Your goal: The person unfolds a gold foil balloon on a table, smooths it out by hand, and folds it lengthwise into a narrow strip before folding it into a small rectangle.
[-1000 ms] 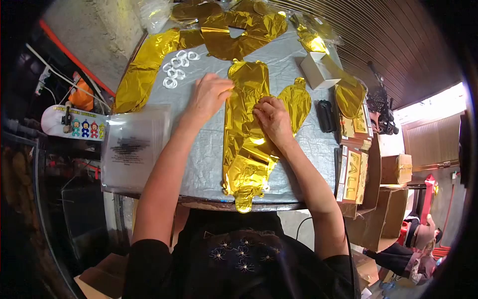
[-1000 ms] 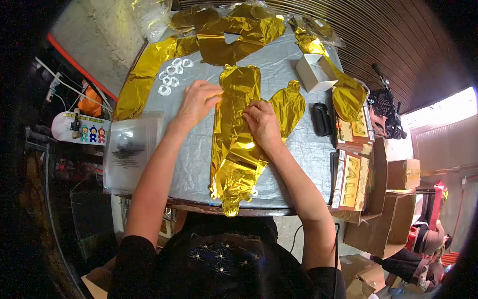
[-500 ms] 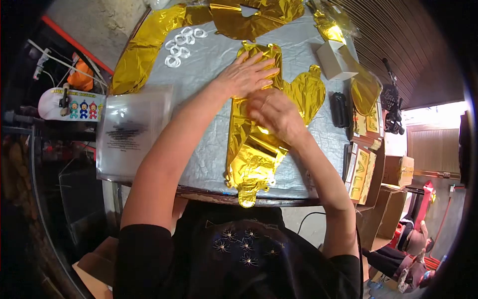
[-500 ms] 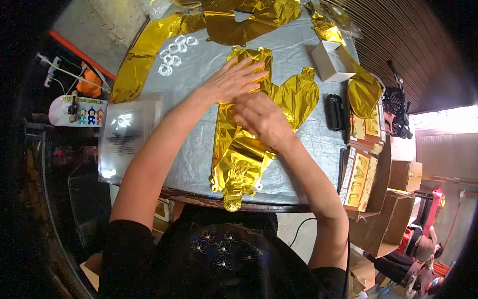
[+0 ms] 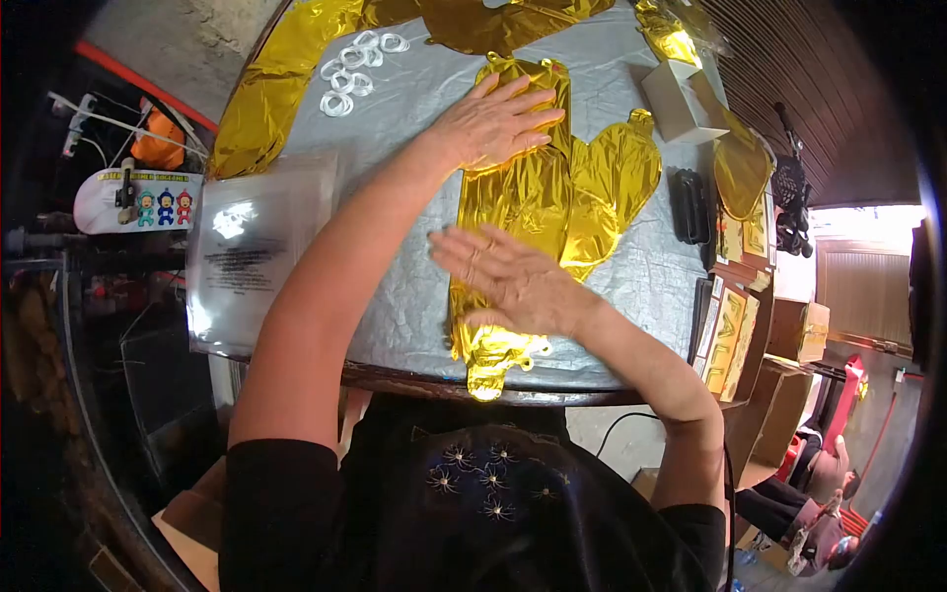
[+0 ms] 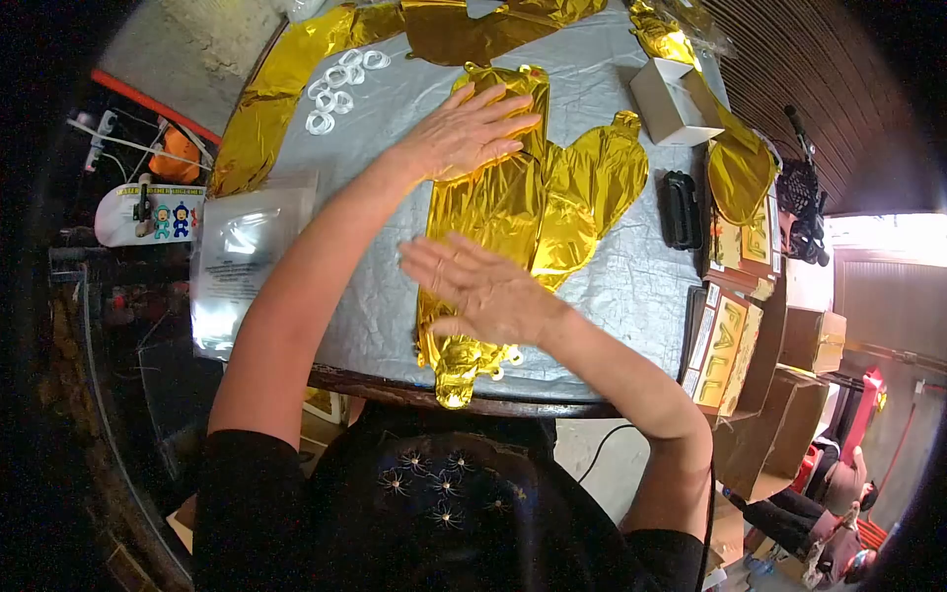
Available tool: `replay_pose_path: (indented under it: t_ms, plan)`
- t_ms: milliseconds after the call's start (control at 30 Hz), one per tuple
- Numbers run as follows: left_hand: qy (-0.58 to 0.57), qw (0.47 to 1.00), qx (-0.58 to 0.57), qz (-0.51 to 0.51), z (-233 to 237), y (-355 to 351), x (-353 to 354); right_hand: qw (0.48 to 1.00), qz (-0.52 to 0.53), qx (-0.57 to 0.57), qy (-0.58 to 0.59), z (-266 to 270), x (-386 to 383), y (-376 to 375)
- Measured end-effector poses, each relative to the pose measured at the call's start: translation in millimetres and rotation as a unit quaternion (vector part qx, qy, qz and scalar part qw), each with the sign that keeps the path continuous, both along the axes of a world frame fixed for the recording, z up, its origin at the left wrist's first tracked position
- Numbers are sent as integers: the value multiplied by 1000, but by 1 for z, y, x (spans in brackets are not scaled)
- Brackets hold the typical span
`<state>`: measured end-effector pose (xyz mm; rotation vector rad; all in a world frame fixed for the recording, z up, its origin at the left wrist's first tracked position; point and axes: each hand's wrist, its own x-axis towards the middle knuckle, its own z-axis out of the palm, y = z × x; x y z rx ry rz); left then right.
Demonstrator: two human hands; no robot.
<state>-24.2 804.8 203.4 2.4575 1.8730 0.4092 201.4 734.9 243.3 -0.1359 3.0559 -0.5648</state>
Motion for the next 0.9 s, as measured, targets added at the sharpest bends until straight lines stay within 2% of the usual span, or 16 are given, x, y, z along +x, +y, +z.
replay_pose_path:
  t_ms: [67,167,267,300,367,400,467,500,600,767,900]
  plan:
    - [0,1000,7,-2,-1,0,-1,995,41,-82,-43,5,9,-25]
    - [9,1000,-10,6,0,-1,0,987,93,-112,-70,18,20,-53]
    - [24,1000,-5,1,3,-1,0,969,138,-188,-87,21,27,-72]
    - [27,1000,0,-1,5,-1,0,970,136,-183,-85,25,27,-69]
    - [19,1000,-19,5,4,0,0,957,91,-270,-63,34,27,-58]
    - [21,1000,-14,3,4,0,0,964,19,-264,-2,31,24,-44]
    - [26,999,-18,2,8,-2,2,994,-98,-40,30,31,23,-22]
    - [31,999,-26,1,11,-2,1,993,-117,24,22,25,23,-19]
    - [10,1000,1,-14,1,2,-3,995,-87,30,25,2,29,-27]
    - [-5,1000,6,-18,8,-1,-3,995,-89,38,34,-3,32,-32]
    - [-41,999,-30,-18,24,-2,0,995,-87,25,46,-4,32,-32]
